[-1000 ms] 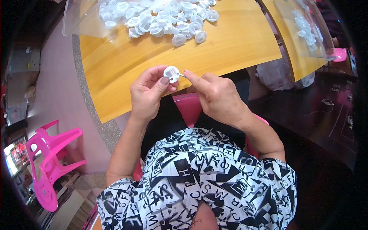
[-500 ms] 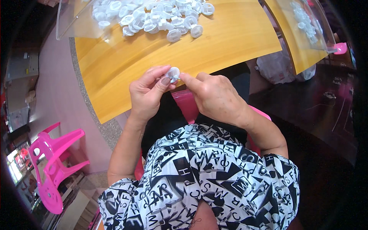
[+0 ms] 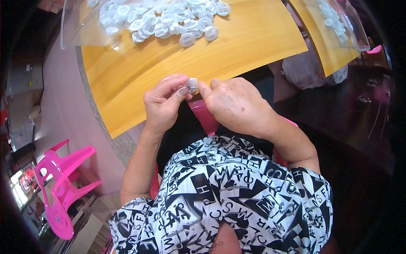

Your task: The person trims white plastic components one by one using a small metal tool and places them into a plastic container.

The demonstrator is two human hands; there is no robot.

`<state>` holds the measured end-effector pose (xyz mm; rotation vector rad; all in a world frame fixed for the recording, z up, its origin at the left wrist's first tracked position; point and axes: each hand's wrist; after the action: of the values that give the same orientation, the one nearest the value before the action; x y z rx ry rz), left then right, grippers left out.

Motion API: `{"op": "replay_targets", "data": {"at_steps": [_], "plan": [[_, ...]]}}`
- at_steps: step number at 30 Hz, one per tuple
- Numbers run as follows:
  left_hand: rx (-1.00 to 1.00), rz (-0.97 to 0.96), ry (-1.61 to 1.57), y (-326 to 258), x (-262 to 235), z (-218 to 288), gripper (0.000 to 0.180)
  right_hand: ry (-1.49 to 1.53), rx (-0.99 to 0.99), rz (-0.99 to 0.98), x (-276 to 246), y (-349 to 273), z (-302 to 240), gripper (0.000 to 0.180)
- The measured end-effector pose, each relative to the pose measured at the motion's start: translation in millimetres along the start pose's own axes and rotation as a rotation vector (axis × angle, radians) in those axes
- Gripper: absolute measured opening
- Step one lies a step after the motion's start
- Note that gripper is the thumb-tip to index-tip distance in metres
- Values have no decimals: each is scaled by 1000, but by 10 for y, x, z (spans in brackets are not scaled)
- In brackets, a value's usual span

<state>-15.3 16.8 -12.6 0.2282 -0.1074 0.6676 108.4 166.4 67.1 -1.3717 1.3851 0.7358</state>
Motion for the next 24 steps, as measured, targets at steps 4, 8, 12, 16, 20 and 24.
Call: {"op": "replay_targets", "data": {"at_steps": [4,8,12,16,20,24], "plan": [[-269,93,-167,36,-57,77,26,87,49,14,31,-11,49,33],[-196,37,-323,62,-120,49,32,388,100,183,92,-63,106,37],[-166,13,-320,59,-118,51,35,457,86,156,157,-39,149,35],[-151,21,-316,61,-108,40,34,496,83,120,167,-52,115,36],[-108,34,-300,61,-114,24,33,537,20,282,308,-32,72,17],[-137,40,-309,70,-107,42,32,497,50,226,303,-35,51,15]]}}
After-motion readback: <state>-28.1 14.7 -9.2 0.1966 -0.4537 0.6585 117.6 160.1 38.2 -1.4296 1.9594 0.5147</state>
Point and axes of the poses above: each hand's wrist, its own y-axis towards the middle knuckle, its own x-axis out of the palm, z = x × y, and after that the axes turned 10 degrees about x, right-handed
